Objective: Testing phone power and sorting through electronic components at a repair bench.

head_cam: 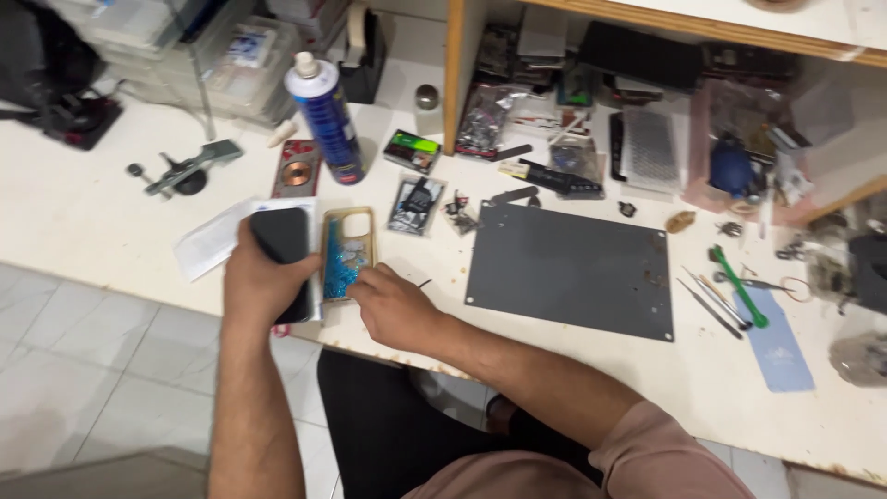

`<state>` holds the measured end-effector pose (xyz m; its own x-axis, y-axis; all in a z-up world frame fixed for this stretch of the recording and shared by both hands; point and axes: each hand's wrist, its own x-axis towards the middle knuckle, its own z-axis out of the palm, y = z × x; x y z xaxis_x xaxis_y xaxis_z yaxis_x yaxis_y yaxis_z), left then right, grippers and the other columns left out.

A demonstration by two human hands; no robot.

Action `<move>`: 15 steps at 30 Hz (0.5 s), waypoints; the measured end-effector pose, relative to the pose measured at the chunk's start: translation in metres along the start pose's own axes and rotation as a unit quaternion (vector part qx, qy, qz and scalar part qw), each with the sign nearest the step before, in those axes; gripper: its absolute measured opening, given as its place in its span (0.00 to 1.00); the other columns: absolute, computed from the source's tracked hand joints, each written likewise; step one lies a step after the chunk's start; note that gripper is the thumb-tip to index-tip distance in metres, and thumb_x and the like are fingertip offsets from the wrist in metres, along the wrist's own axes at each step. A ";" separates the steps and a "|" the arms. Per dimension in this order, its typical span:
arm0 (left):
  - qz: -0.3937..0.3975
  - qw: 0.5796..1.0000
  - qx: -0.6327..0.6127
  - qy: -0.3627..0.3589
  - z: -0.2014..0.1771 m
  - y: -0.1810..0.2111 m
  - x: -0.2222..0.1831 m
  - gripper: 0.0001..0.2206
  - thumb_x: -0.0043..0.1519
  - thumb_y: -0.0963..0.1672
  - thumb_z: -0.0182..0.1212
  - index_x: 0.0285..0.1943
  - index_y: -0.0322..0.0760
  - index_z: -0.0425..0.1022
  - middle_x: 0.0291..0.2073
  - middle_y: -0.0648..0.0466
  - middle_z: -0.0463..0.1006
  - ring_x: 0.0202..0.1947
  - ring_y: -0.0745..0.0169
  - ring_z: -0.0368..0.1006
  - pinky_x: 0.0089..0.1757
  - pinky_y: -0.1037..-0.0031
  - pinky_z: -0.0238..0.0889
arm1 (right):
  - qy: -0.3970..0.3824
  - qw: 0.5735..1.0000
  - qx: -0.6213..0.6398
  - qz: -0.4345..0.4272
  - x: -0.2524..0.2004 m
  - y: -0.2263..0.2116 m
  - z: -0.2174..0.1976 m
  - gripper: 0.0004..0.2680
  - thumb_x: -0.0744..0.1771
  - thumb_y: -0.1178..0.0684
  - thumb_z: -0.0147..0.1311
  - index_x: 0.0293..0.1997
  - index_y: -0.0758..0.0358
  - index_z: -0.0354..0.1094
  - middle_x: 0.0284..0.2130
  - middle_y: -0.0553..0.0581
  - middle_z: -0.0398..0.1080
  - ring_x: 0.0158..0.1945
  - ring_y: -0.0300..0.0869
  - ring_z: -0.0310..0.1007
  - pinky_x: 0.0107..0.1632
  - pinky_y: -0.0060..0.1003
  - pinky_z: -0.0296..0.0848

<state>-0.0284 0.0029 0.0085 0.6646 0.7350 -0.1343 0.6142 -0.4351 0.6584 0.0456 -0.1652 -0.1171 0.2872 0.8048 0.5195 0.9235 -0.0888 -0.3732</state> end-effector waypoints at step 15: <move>0.093 0.994 0.049 0.036 0.103 0.007 0.029 0.40 0.45 0.45 0.80 0.64 0.12 0.65 0.46 0.30 0.67 0.49 0.19 0.73 0.44 0.46 0.74 | 0.273 0.856 0.332 0.286 -0.181 -0.002 -0.197 0.07 0.66 0.67 0.54 0.46 0.80 0.70 0.40 0.70 0.72 0.36 0.47 0.77 0.35 0.42 0.83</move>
<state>0.0392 -0.0323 -0.0668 0.7410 0.6704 0.0388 0.5240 -0.6133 0.5910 0.0420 -0.4265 -0.0594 0.8877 0.3304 0.3208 0.2961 0.1239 -0.9471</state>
